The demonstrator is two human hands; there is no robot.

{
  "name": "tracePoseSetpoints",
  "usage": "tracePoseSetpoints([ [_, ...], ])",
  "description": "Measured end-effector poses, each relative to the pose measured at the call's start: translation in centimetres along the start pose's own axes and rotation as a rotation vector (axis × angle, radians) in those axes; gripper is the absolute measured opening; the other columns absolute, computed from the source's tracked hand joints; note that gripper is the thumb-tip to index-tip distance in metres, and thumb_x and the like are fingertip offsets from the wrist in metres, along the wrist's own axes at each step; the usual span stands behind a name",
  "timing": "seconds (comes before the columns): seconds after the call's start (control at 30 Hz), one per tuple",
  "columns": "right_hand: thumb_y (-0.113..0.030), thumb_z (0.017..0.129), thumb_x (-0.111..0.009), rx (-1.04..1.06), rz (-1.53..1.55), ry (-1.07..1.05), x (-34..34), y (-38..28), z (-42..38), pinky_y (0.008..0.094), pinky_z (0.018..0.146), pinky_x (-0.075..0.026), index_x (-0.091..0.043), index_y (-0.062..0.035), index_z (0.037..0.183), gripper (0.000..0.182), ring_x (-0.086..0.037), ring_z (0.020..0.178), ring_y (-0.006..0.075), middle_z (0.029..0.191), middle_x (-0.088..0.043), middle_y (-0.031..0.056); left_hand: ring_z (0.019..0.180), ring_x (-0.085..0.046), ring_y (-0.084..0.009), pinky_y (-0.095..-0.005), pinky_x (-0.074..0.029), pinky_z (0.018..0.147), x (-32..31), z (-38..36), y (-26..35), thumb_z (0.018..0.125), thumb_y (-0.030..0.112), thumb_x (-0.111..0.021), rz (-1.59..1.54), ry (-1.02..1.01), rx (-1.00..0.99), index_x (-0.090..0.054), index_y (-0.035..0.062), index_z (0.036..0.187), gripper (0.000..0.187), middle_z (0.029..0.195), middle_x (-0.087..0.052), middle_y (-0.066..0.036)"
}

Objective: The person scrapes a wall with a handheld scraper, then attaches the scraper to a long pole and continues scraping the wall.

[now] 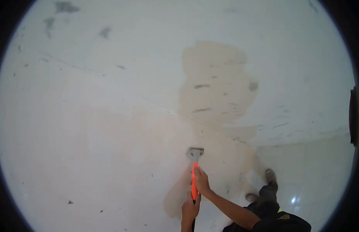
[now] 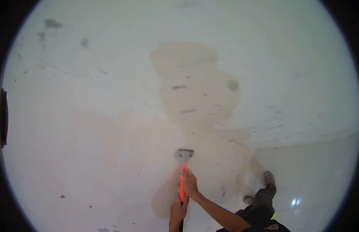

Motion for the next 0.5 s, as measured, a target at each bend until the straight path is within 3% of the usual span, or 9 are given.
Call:
tracePoseSetpoints([
  [0.1, -0.044, 0.106, -0.036, -0.077, -0.093, -0.029, 3.0, 4.5, -3.6, 0.0338, 0.055, -0.052, -0.056, -0.0004, 0.1, 0.048, -0.065, 0.059, 0.0185, 0.076, -0.063, 0.0097, 0.082, -0.063, -0.0492, -0.0559, -0.048, 0.07, -3.4, -3.6, -2.9, 0.098, 0.052, -0.051, -0.018, -0.053, 0.086, -0.052, 0.0108, 0.118, 0.046, 0.085, -0.067, -0.025],
  [0.17, -0.044, 0.106, -0.037, -0.201, -0.263, -0.171, 5.7, 5.6, -5.2, 0.0325, 0.055, -0.053, -0.058, -0.002, 0.107, 0.047, -0.065, 0.058, 0.0178, 0.076, -0.066, 0.0089, 0.08, -0.064, -0.0481, -0.0551, -0.049, 0.07, -7.2, -5.9, -5.7, 0.096, 0.055, -0.052, -0.072, -0.067, 0.13, -0.053, 0.013, 0.118, 0.047, 0.084, -0.068, -0.023],
  [0.23, -0.044, 0.106, -0.039, -0.27, -0.39, -0.302, 9.5, 5.9, -5.6, 0.0325, 0.056, -0.054, -0.06, -0.0033, 0.109, 0.045, -0.065, 0.06, 0.0173, 0.077, -0.067, 0.0089, 0.068, -0.063, -0.0394, -0.0468, -0.045, 0.058, -10.7, -8.1, -6.9, 0.099, 0.047, -0.054, -0.254, 0.175, -0.05, -0.053, 0.0034, 0.117, 0.047, 0.075, -0.063, -0.019],
  [0.27, -0.043, 0.105, -0.04, -0.344, -0.495, -0.422, 11.7, 6.2, -5.7, 0.0325, 0.057, -0.054, -0.061, -0.0047, 0.111, 0.044, -0.066, 0.061, 0.0168, 0.078, -0.069, 0.0088, 0.068, -0.063, -0.0394, -0.0468, -0.045, 0.058, -11.4, -8.5, -6.4, 0.099, 0.047, -0.054, -0.285, 0.19, -0.047, -0.053, 0.0034, 0.117, 0.047, 0.075, -0.063, -0.019],
  [0.33, -0.047, 0.101, -0.045, -0.259, -0.699, -0.488, 17.9, 7.3, -4.2, 0.0336, 0.058, -0.055, -0.067, -0.0032, 0.111, 0.05, -0.067, 0.061, 0.0186, 0.078, -0.071, 0.0101, 0.082, -0.063, -0.05, -0.0519, -0.047, 0.065, -14.0, -10.0, -5.8, 0.097, 0.051, -0.055, -0.423, 0.069, 0.087, -0.054, 0.0074, 0.119, 0.048, 0.087, -0.066, -0.025],
  [0.4, -0.058, 0.095, -0.049, -0.251, -1.172, -0.359, 24.9, 3.7, -3.8, 0.0389, 0.065, -0.056, -0.073, -0.0031, 0.095, 0.06, -0.07, 0.07, 0.0247, 0.078, -0.072, 0.0107, 0.083, -0.063, -0.0496, -0.0513, -0.048, 0.065, -16.4, -10.8, -5.9, 0.097, 0.051, -0.056, -0.496, 0.069, 0.105, -0.055, 0.0067, 0.117, 0.049, 0.088, -0.067, -0.026],
  [0.43, -0.066, 0.089, -0.051, -0.183, -1.52, -0.246, 29.6, 2.1, -2.9, 0.044, 0.073, -0.056, -0.076, -0.0044, 0.092, 0.066, -0.072, 0.083, 0.0308, 0.078, -0.073, 0.0156, 0.084, -0.063, -0.0493, -0.0507, -0.048, 0.066, -18.0, -10.8, -6.1, 0.097, 0.052, -0.056, -0.534, 0.06, 0.108, -0.055, 0.0059, 0.116, 0.05, 0.089, -0.067, -0.026],
  [0.47, -0.063, 0.089, -0.053, -0.168, -1.731, -0.192, 34.7, 1.0, -2.3, 0.0472, 0.078, -0.055, -0.076, -0.0076, 0.091, 0.059, -0.07, 0.088, 0.0365, 0.083, -0.073, 0.0162, 0.084, -0.063, -0.0496, -0.051, -0.049, 0.067, -19.9, -11.0, -6.7, 0.097, 0.052, -0.055, -0.589, 0.043, 0.1, -0.054, 0.0059, 0.118, 0.051, 0.09, -0.067, -0.026],
  [0.5, -0.056, 0.089, -0.056, -0.136, -1.935, -0.088, 42.2, 1.0, -1.9, 0.0481, 0.079, -0.055, -0.075, -0.0092, 0.092, 0.05, -0.07, 0.09, 0.037, 0.087, -0.073, 0.016, 0.084, -0.063, -0.0496, -0.051, -0.049, 0.067, -19.9, -11.7, -6.2, 0.097, 0.052, -0.055, -0.636, 0.053, 0.103, -0.054, 0.0059, 0.118, 0.051, 0.09, -0.067, -0.026],
])
Point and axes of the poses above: each hand's wrist, its own z-axis towards the middle knuckle, its own x-axis out of the back of the hand, y = z × x, the point moved 5 cm from there along z, towards the middle knuckle
